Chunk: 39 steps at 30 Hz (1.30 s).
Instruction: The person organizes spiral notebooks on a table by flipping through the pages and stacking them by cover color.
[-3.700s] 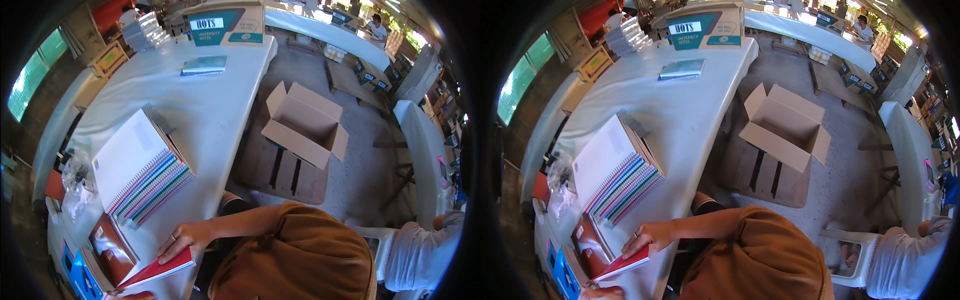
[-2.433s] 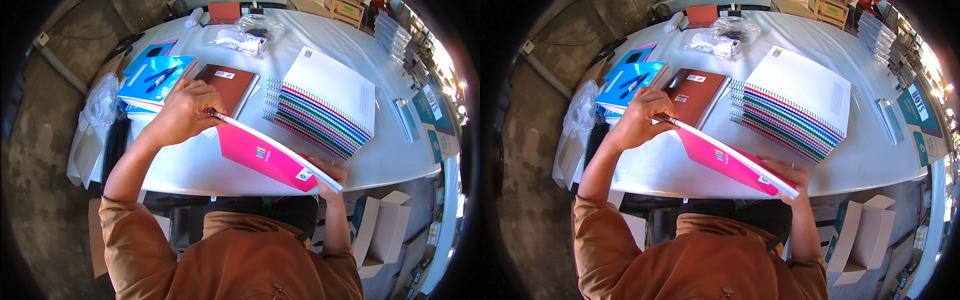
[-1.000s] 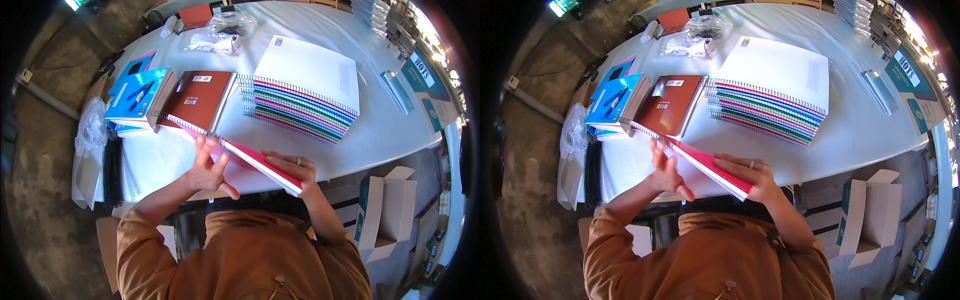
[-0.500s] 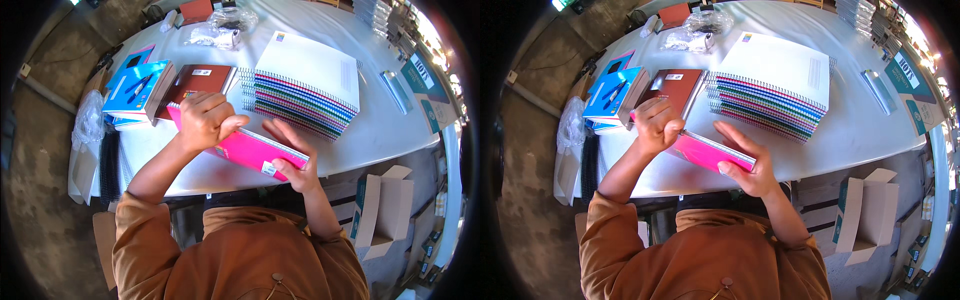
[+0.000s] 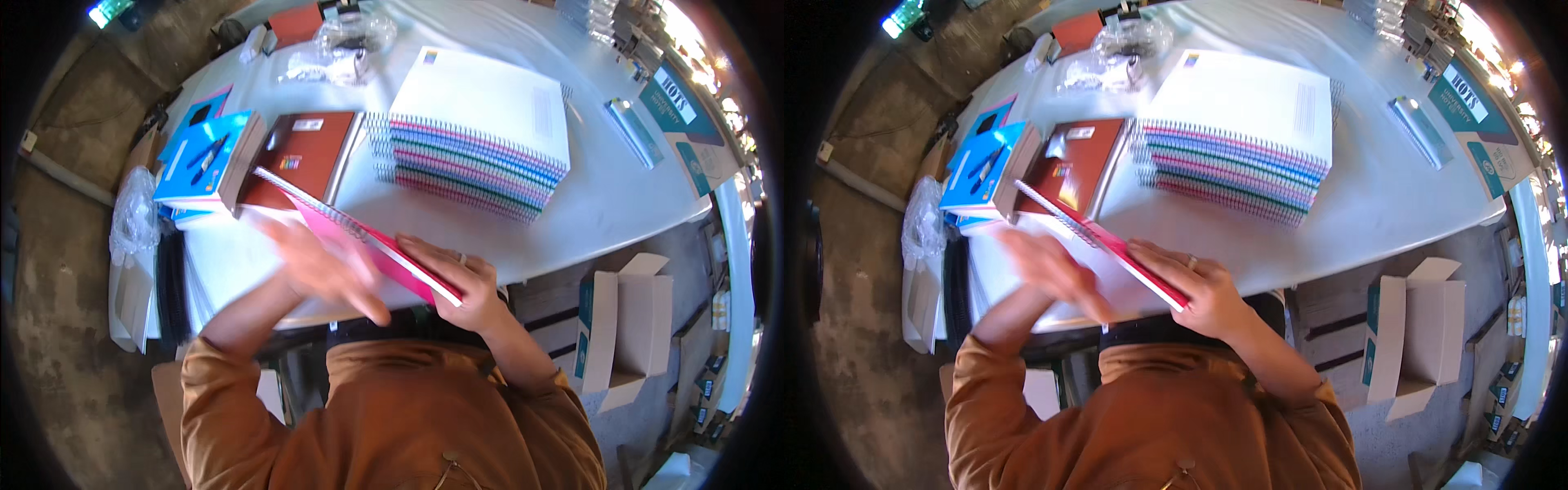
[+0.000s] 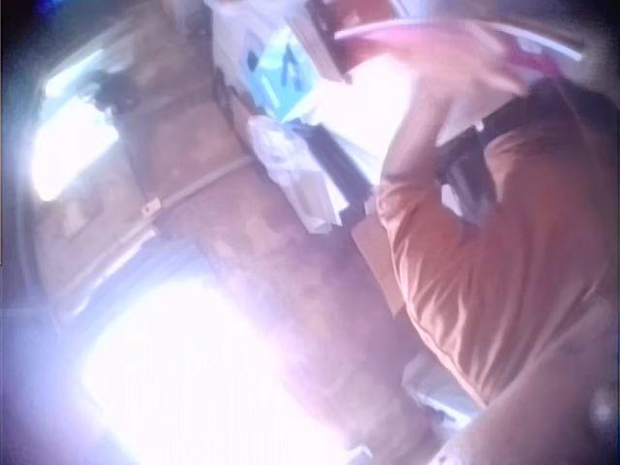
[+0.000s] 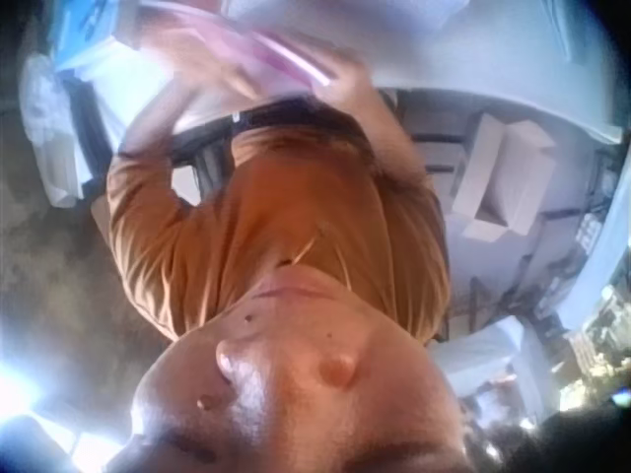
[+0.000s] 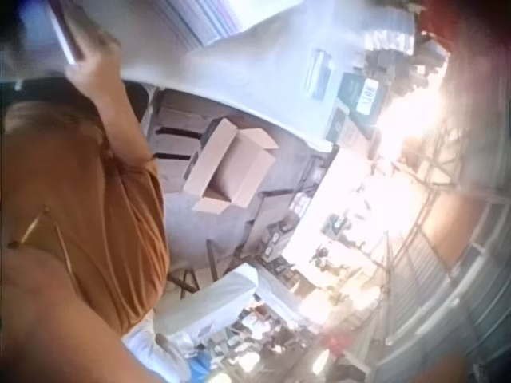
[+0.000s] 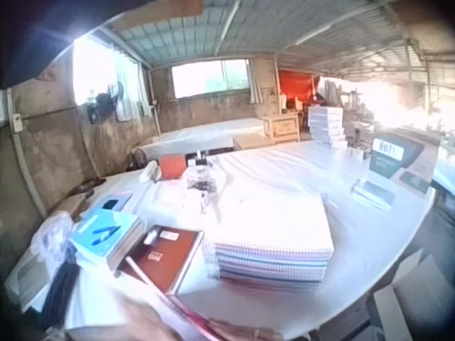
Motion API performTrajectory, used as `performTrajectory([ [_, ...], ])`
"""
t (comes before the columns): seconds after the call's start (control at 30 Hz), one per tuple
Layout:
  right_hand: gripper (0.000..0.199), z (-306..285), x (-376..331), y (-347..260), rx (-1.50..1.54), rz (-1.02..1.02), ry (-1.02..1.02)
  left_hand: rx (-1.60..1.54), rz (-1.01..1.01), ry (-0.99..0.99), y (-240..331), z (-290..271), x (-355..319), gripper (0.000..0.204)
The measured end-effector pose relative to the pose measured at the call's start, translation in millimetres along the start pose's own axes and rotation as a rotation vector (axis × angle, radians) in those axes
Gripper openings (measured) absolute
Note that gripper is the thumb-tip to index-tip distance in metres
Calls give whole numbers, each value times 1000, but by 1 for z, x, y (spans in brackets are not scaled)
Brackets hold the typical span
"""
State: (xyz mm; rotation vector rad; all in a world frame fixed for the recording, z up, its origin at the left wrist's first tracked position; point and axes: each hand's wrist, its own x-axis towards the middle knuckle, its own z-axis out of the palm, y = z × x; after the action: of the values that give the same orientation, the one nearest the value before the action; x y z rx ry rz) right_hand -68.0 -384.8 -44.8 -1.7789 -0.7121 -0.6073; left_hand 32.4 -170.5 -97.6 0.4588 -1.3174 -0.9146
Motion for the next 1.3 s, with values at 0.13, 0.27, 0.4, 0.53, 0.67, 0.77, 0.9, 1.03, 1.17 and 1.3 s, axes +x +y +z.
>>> performTrajectory([
  [0.13, 52, 13, -5, 3, -89, -75, -22, -2996, -110, -654, -10, 25, 28, 80],
  [0.27, 48, 9, -3, -4, -74, -87, -23, -4025, 157, -57, -1, 67, 28, 80],
  [0.4, 45, 23, -5, -10, -112, -87, -56, -3872, -288, -879, -8, 46, 35, 69],
  [0.53, 54, 12, -5, -1, -27, 13, 49, -3913, -652, -501, -12, 59, 41, 89],
  [0.67, 52, 25, -6, -3, -76, -98, 35, -3758, -688, -798, 6, 38, 65, 108],
  [0.77, 52, 17, -8, 8, 5, 26, 91, -4135, -386, -729, -34, 49, 48, 110],
  [0.9, 53, 16, -7, 10, -70, -40, 42, -4346, -485, -395, -19, 60, 63, 105],
  [1.03, 53, 16, -10, 4, -60, 111, 84, -4249, -396, -871, -40, 51, 66, 105],
  [1.17, 48, 13, -6, 3, -17, 64, 72, -4166, -322, -754, -15, 49, 93, 99],
  [1.3, 40, 5, -6, 8, 167, 104, 64, -3960, 360, -753, -9, 61, 111, 92],
])
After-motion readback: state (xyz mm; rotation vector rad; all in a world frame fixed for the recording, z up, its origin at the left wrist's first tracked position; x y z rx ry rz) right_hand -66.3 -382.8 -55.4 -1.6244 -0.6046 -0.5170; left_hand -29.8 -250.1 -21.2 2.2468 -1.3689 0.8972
